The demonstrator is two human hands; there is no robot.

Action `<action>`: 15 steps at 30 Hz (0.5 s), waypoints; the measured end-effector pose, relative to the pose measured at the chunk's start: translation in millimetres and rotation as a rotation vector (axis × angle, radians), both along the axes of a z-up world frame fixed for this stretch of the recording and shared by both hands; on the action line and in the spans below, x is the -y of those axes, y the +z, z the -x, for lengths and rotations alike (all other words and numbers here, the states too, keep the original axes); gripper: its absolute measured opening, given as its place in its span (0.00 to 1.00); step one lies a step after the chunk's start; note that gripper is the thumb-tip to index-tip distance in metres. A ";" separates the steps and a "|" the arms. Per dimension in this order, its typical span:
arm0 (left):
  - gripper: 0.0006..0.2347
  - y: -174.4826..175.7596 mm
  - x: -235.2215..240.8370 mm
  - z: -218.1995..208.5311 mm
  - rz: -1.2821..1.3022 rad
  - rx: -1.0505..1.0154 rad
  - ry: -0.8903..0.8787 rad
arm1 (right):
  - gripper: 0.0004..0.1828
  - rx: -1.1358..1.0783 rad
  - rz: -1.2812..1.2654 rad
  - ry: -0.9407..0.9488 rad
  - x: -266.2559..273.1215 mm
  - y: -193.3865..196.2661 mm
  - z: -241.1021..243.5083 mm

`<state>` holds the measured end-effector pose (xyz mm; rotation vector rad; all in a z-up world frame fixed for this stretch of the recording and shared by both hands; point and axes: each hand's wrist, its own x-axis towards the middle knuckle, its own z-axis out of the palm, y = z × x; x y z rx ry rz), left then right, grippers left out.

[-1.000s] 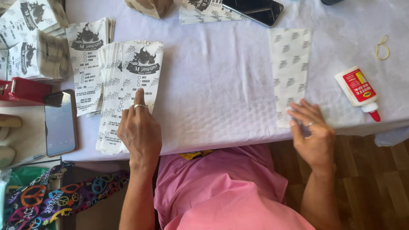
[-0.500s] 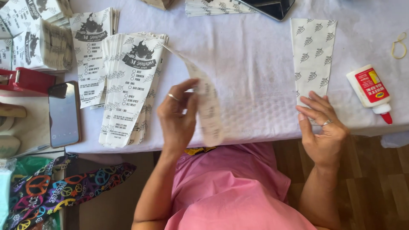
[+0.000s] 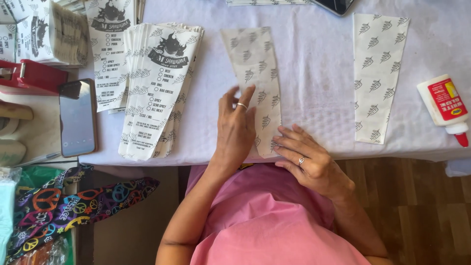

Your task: Folding and gluing printed paper strips to assemble food packaging sleeves.

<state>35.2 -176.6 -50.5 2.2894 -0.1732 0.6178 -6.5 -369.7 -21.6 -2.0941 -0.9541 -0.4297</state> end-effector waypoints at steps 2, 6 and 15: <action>0.16 11.1 -3.9 7.1 -0.043 0.137 -0.008 | 0.11 0.025 0.018 0.003 0.3 -2.0 0.0; 0.08 1.4 -10.2 42.3 0.073 0.141 -0.293 | 0.12 0.097 0.064 -0.017 3.8 2.4 -1.7; 0.03 14.2 -12.1 59.3 0.091 0.184 -0.457 | 0.04 0.115 -0.042 -0.050 -0.7 -5.0 1.4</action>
